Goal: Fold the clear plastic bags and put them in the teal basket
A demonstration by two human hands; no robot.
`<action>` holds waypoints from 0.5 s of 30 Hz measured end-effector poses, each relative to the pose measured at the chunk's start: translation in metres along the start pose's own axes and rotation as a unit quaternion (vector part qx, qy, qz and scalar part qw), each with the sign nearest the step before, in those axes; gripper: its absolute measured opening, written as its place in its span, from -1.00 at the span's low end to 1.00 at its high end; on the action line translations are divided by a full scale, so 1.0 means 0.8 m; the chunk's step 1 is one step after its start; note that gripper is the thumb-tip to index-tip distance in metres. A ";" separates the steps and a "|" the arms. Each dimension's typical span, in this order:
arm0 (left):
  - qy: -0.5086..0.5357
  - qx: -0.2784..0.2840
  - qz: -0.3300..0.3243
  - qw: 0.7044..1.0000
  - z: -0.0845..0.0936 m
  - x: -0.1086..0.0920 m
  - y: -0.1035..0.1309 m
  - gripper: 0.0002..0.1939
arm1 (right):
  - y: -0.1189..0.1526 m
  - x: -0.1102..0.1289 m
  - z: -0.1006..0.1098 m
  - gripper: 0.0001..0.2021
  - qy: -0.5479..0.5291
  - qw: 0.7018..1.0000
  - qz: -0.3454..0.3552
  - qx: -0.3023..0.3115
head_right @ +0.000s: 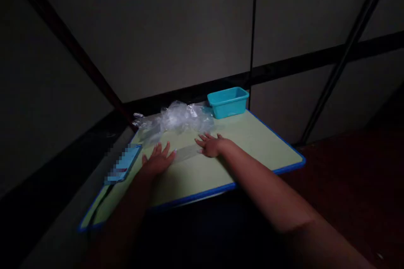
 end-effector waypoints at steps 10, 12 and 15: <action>0.017 -0.010 0.000 1.000 -0.001 0.006 -0.001 -0.28 | 0.000 0.000 0.000 -0.37 -0.012 1.000 -0.006 0.002; 0.015 -0.027 -0.004 1.000 0.002 0.006 -0.001 -0.30 | 0.000 0.000 0.000 -0.37 -0.013 1.000 -0.008 0.002; 0.013 -0.083 -0.030 0.996 0.013 -0.002 0.001 -0.31 | -0.001 0.000 0.000 -0.38 -0.012 1.000 -0.007 0.002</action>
Point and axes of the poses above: each hand's wrist, its own y-axis away from the middle knuckle, its own z-axis out of the back of the hand, x = y × z, the point moved 9 cm from there along -y, towards the middle knuckle, and after that the axes turned 8 degrees about y, right-handed, at the moved point
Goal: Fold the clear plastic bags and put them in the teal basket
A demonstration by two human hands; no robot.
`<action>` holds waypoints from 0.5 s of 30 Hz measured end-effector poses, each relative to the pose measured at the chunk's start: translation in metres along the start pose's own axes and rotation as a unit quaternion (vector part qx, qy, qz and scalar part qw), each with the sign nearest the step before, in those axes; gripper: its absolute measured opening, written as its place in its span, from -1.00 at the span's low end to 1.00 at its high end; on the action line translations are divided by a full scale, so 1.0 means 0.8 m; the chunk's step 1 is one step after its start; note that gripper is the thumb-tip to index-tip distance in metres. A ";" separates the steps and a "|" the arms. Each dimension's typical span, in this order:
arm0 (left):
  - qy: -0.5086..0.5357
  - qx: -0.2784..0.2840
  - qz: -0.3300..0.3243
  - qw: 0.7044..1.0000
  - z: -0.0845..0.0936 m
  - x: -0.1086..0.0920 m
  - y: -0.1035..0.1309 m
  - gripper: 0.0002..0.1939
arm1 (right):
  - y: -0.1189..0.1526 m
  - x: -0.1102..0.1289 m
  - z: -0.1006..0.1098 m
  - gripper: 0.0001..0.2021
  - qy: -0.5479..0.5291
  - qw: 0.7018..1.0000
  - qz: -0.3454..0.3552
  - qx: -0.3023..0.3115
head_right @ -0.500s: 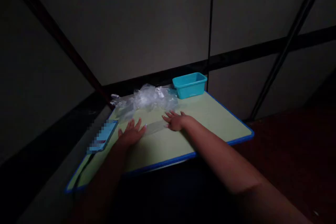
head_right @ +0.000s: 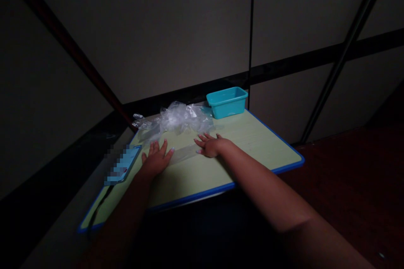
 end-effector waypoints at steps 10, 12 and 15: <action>0.112 -0.023 -0.349 0.930 0.022 -0.090 0.036 -0.49 | -0.003 -0.002 -0.002 -0.36 0.005 1.000 0.009 -0.002; 0.174 -0.076 -0.360 0.913 0.040 -0.090 0.038 -0.60 | -0.003 -0.003 -0.002 -0.36 0.002 1.000 0.007 -0.004; 0.334 -0.189 -0.281 0.880 0.072 -0.057 0.027 -0.76 | -0.002 -0.003 -0.002 -0.37 0.000 1.000 0.005 -0.003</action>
Point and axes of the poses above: each hand's wrist, its own y-axis away from the middle knuckle, its own z-axis out of the back of the hand, x = y × z, the point moved 9 cm from there along -y, towards the middle knuckle, and after that the axes turned 8 degrees about y, right-handed, at the moved point
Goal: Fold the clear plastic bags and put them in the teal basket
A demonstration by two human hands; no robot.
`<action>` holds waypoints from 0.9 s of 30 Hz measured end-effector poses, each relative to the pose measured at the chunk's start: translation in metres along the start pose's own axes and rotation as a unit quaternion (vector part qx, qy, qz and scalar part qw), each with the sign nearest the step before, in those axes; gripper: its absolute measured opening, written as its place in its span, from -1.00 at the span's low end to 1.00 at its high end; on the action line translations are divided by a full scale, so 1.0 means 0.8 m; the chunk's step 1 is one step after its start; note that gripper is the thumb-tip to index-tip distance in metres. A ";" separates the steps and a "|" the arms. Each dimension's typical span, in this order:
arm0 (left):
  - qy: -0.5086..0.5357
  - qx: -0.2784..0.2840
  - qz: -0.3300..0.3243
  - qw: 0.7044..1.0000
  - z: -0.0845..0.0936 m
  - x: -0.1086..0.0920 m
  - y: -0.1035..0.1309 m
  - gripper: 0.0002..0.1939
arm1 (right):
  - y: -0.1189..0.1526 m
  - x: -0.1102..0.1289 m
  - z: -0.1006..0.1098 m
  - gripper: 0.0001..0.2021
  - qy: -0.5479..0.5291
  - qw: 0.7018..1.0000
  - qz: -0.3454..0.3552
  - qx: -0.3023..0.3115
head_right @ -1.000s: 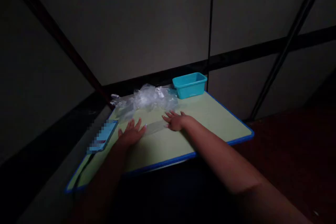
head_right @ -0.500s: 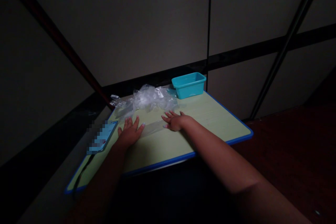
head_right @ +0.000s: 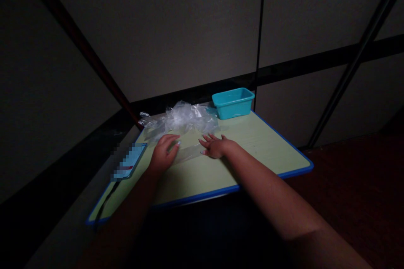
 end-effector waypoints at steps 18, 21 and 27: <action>0.502 -0.122 0.268 0.813 0.029 0.068 0.009 -0.55 | -0.005 -0.001 -0.003 -0.36 -0.003 1.000 0.003 -0.002; 0.191 -0.094 0.225 0.951 0.030 0.049 0.007 -0.61 | -0.004 0.000 -0.001 -0.36 -0.009 1.000 0.004 -0.004; -0.155 0.170 0.083 0.970 -0.038 0.010 0.018 -0.77 | -0.004 -0.001 0.000 -0.34 -0.033 0.999 0.008 -0.012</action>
Point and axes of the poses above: each hand's wrist, its own y-axis away from the middle knuckle, its own z-axis out of the back of the hand, x = y × z, the point moved 9 cm from there along -y, towards the middle knuckle, and after that the axes turned 8 degrees about y, right-handed, at the moved point
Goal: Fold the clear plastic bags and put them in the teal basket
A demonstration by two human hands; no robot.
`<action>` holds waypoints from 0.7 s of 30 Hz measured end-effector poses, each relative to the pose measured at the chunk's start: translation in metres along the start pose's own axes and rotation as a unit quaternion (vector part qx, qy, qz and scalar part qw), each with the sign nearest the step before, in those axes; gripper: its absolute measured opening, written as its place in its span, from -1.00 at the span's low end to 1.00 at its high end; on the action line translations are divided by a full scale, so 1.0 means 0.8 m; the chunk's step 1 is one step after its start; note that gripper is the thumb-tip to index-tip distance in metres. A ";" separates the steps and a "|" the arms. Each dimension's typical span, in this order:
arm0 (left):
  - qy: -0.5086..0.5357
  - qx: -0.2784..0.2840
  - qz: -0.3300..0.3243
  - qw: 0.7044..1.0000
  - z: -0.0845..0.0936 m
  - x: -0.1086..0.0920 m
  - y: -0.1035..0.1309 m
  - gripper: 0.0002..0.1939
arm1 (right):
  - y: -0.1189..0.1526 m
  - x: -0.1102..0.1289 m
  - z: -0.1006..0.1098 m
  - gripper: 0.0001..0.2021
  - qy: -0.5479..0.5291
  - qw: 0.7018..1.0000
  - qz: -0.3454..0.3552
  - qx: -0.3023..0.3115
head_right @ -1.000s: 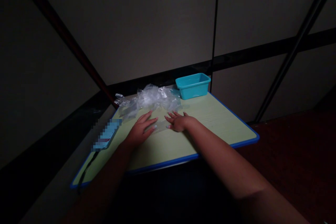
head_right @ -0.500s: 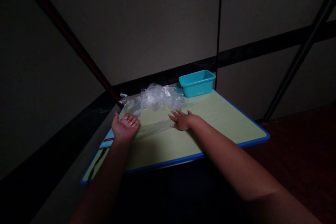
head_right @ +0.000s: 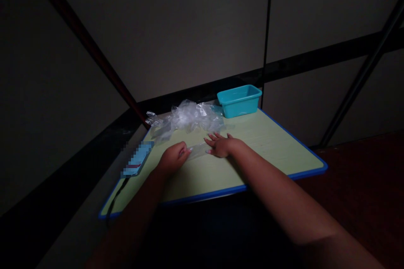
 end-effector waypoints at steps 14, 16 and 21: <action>-0.034 -0.083 0.190 0.978 0.032 0.082 0.007 -0.76 | -0.001 -0.002 -0.003 -0.35 0.029 1.000 -0.001 0.010; -0.001 -0.121 0.201 0.972 0.044 0.093 0.008 -0.75 | 0.000 -0.001 -0.002 -0.34 0.026 1.000 -0.002 0.010; 0.263 -0.193 0.242 0.914 0.055 0.116 0.008 -0.51 | 0.000 0.000 0.001 -0.34 0.003 1.000 -0.002 -0.001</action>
Point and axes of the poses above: each hand's wrist, its own y-axis away from the middle knuckle, its own z-axis out of the back of the hand, x = y × z, the point moved 9 cm from there along -y, towards the middle knuckle, and after that the axes turned 8 degrees about y, right-handed, at the moved point
